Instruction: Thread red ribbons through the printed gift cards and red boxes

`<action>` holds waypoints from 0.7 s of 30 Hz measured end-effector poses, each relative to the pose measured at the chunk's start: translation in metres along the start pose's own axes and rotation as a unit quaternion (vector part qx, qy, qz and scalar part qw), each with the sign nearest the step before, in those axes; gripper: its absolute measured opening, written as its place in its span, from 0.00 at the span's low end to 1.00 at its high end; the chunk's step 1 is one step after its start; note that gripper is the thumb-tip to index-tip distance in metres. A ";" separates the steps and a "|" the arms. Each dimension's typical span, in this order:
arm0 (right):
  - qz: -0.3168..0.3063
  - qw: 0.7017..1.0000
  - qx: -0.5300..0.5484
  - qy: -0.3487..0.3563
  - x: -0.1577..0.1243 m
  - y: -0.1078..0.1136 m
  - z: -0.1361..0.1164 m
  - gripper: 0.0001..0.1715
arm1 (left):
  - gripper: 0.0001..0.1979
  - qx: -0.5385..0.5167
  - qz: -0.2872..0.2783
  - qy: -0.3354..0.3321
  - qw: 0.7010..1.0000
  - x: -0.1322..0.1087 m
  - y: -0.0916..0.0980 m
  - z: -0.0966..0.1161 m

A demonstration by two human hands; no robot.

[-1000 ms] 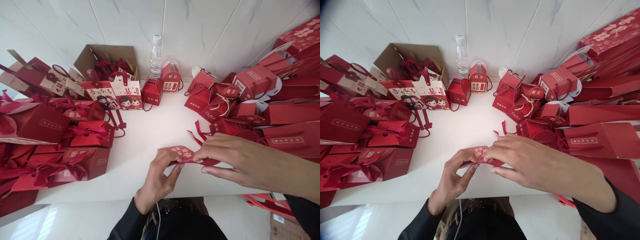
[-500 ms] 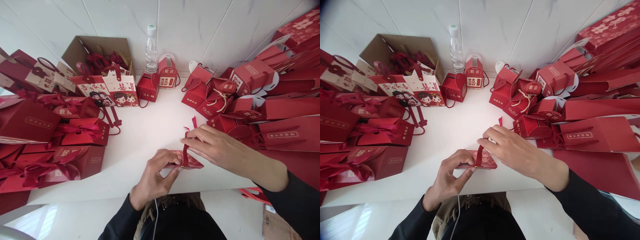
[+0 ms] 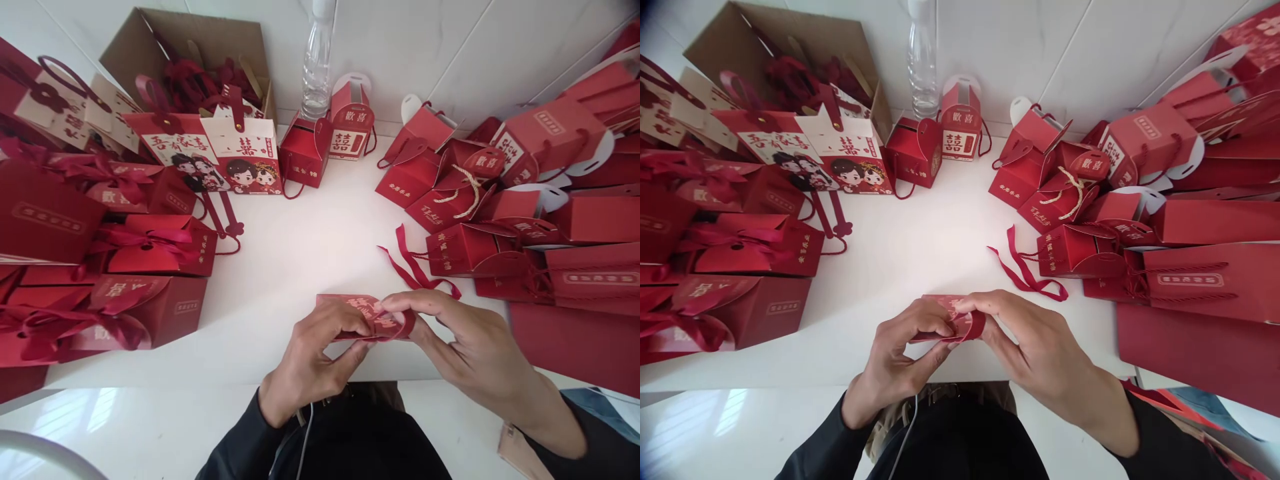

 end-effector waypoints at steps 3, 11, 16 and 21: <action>-0.005 1.000 0.017 -0.003 -0.003 -0.003 0.002 0.18 | 0.07 -0.004 0.006 0.000 1.000 0.000 0.000 -0.001; -0.028 0.997 0.060 -0.028 -0.008 -0.003 0.003 0.18 | 0.09 0.005 0.022 0.014 1.000 -0.002 -0.003 -0.005; -0.039 0.996 0.080 -0.011 -0.009 -0.001 0.001 0.21 | 0.14 0.025 0.024 0.013 0.999 0.000 -0.003 -0.005; -0.069 0.990 0.116 -0.051 -0.010 0.004 0.000 0.22 | 0.10 0.026 0.020 -0.025 0.999 0.003 -0.002 -0.004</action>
Point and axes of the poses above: each hand's wrist, its own x-axis towards the middle knuckle, its own y-axis out of the back of the hand, z = x × y, the point moved 1 cm from there along x, towards the middle knuckle, and after that the axes turned 8 degrees about -z, right-handed, at the moved point
